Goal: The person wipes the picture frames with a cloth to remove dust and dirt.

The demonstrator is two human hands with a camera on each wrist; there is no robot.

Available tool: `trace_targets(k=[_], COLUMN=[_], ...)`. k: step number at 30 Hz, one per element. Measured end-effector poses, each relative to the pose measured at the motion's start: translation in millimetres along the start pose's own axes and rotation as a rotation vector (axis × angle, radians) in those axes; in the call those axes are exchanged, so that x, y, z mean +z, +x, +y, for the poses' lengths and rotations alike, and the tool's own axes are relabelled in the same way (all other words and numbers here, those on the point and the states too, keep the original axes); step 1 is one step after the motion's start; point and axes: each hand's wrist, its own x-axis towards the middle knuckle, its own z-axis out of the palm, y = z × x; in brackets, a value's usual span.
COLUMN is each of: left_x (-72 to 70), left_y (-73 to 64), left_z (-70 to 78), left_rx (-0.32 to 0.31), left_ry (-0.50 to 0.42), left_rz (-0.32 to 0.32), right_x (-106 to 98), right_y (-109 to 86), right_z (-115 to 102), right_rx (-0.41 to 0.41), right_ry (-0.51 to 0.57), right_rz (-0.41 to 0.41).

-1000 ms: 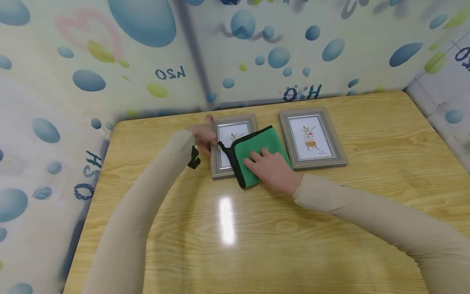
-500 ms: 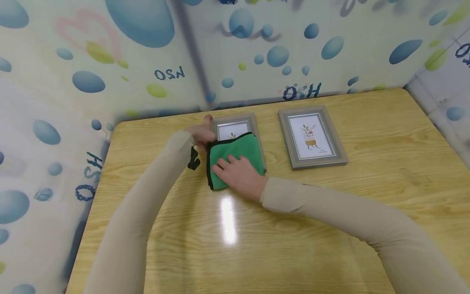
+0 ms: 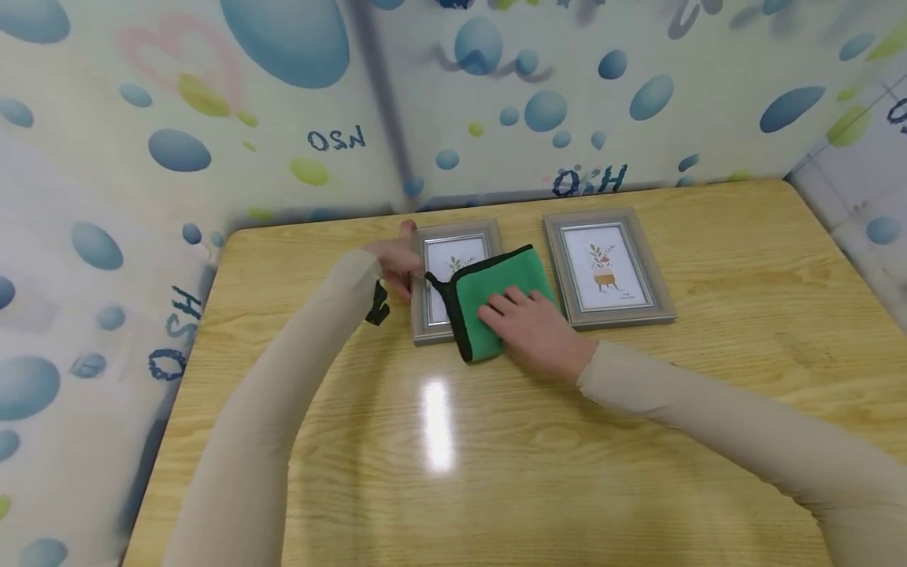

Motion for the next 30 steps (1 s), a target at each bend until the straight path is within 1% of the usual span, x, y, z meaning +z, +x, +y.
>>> trace_targets(k=[2,5,7,10,13,15,17,19,21,24,27,28,30], left_x=[0.0,0.6,1.2,2.3,4.3,5.8,7.0,7.3,6.2,3.6,1.7,1.0,-1.0], left_y=[1.8,3.6,2.1,-1.1,-3.5,-3.7,-3.0,-4.1,-4.3,-7.0,-8.0,-8.3,-7.4], left_z=[-0.5,-2.8,-4.2,-5.8,-7.0,-8.7,-12.0,-13.8,-14.7,-12.4,-8.1,-6.5,-4.4], left_rx=[0.003,0.011,0.014,0.025,0.044,0.066,0.078,0.087,0.089,0.092,0.076,0.068,0.058], left_ry=[0.003,0.003,0.0,-0.007,-0.011,-0.032,-0.056,-0.07,-0.063,-0.022,0.012,0.022,0.024], left_rz=[-0.001,-0.002,-0.006,-0.011,0.001,0.0,0.0,0.004,0.022,0.057,0.067,0.07,0.073], right_x=[-3,-6,-6,-4,-1,-2,-3,-5,-7,-8,-8,-7,-8], right_y=[-6.7,-18.0,-24.2,-26.5,-22.2,-18.7,-14.2,-8.3,-1.4,8.1,14.8,16.9,22.5], right_z=[1,-1,-2,0,5,8,9,7,2,-7,-16,-19,-23], right_rx=[-0.025,-0.056,-0.062,-0.054,-0.051,-0.051,-0.042,-0.017,-0.005,-0.059,-0.132,-0.146,-0.141], right_ry=[0.0,-0.019,-0.041,-0.081,-0.112,-0.108,-0.078,-0.02,0.037,0.074,0.074,0.077,0.106], right_rz=[0.006,-0.018,-0.037,-0.06,-0.059,-0.061,-0.073,-0.085,-0.095,-0.111,-0.138,-0.15,-0.169])
